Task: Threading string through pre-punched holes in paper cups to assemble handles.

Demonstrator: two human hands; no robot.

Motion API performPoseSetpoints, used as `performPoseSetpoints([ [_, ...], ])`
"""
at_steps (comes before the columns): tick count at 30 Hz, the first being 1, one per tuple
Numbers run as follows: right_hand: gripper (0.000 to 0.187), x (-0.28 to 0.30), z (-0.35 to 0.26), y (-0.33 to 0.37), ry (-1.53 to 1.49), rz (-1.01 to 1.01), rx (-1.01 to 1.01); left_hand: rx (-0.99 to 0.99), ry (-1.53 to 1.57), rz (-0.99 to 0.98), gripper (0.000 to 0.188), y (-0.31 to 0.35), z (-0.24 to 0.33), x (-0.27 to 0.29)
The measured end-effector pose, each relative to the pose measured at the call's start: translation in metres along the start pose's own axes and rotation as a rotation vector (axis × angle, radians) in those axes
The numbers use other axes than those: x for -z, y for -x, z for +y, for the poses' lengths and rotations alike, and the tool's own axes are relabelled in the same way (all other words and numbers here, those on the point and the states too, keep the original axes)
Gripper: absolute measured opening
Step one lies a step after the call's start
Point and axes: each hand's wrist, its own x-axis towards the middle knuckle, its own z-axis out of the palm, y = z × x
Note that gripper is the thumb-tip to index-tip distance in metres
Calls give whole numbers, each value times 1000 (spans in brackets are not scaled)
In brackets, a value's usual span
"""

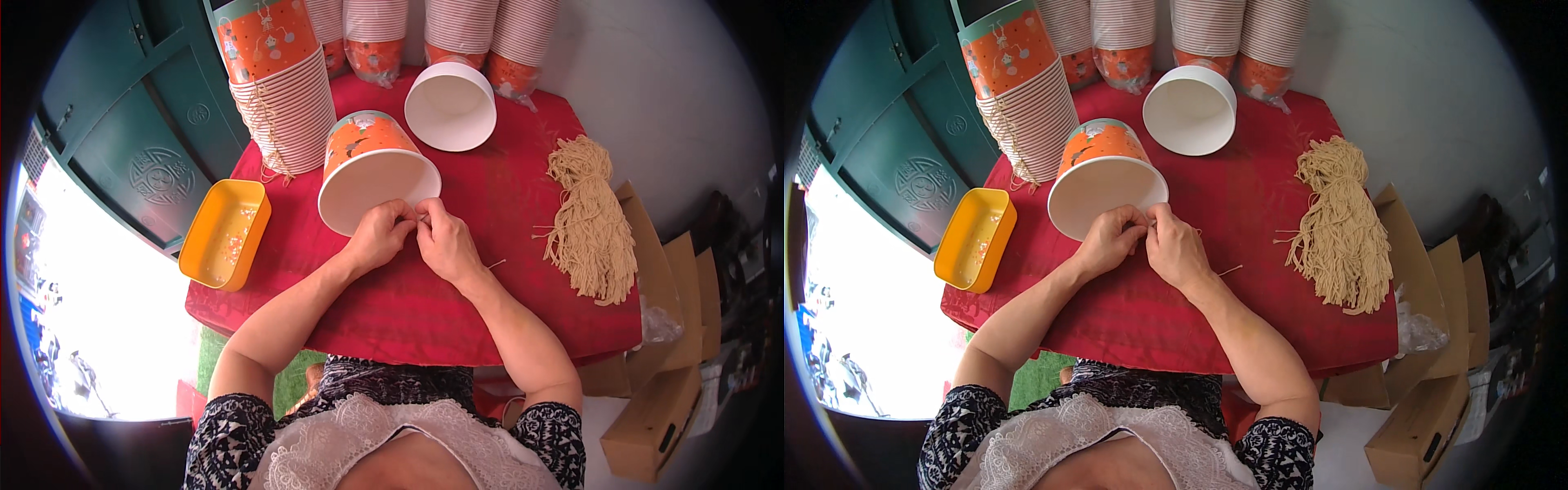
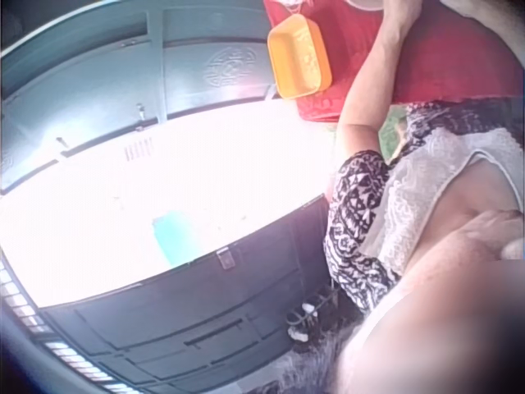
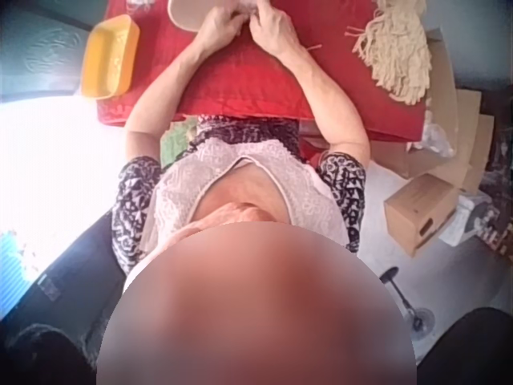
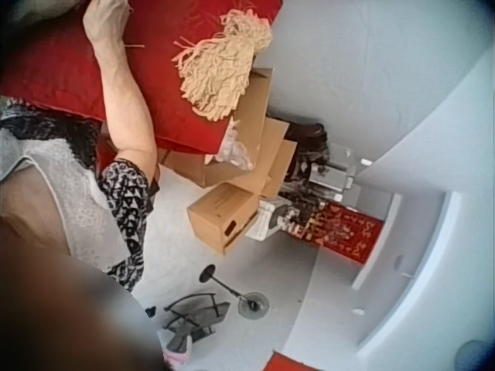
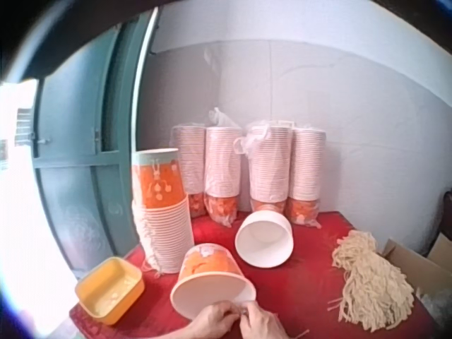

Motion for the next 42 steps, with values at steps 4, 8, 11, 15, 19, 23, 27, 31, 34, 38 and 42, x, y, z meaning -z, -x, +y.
performPoseSetpoints([
  [4, 14, 3, 1, 1, 7, -42, -5, 30, 65, -39, 4, 1, 6, 4],
  [8, 11, 4, 6, 1, 16, -34, 26, 33, 103, -80, 4, 2, 5, 5],
  [11, 11, 4, 6, 1, 57, 5, 146, 10, 115, -83, 4, 5, 3, 8],
  [15, 12, 9, -2, 1, 70, -44, 191, 5, 194, -105, 5, 6, 3, 15],
  [19, 15, 4, 4, 1, 103, 14, 304, 18, 241, -141, 6, 6, 0, 20],
  [23, 13, 1, 5, 0, 134, 52, 343, 86, 291, -163, 5, 7, 6, 24],
  [27, 10, -2, 6, -1, 129, 89, 389, 96, 330, -150, 6, 9, 7, 25],
  [31, 10, -2, 6, -2, 116, 87, 366, 67, 326, -121, 6, 9, 4, 23],
  [34, 9, -4, 7, -1, 122, 87, 334, 28, 291, -85, 6, 9, 3, 22],
  [38, 9, -5, 9, -1, 121, 81, 334, 59, 283, -88, 8, 9, 1, 21],
  [42, 13, -3, 4, -1, 65, 75, 293, 97, 300, -98, 9, 8, 3, 22],
])
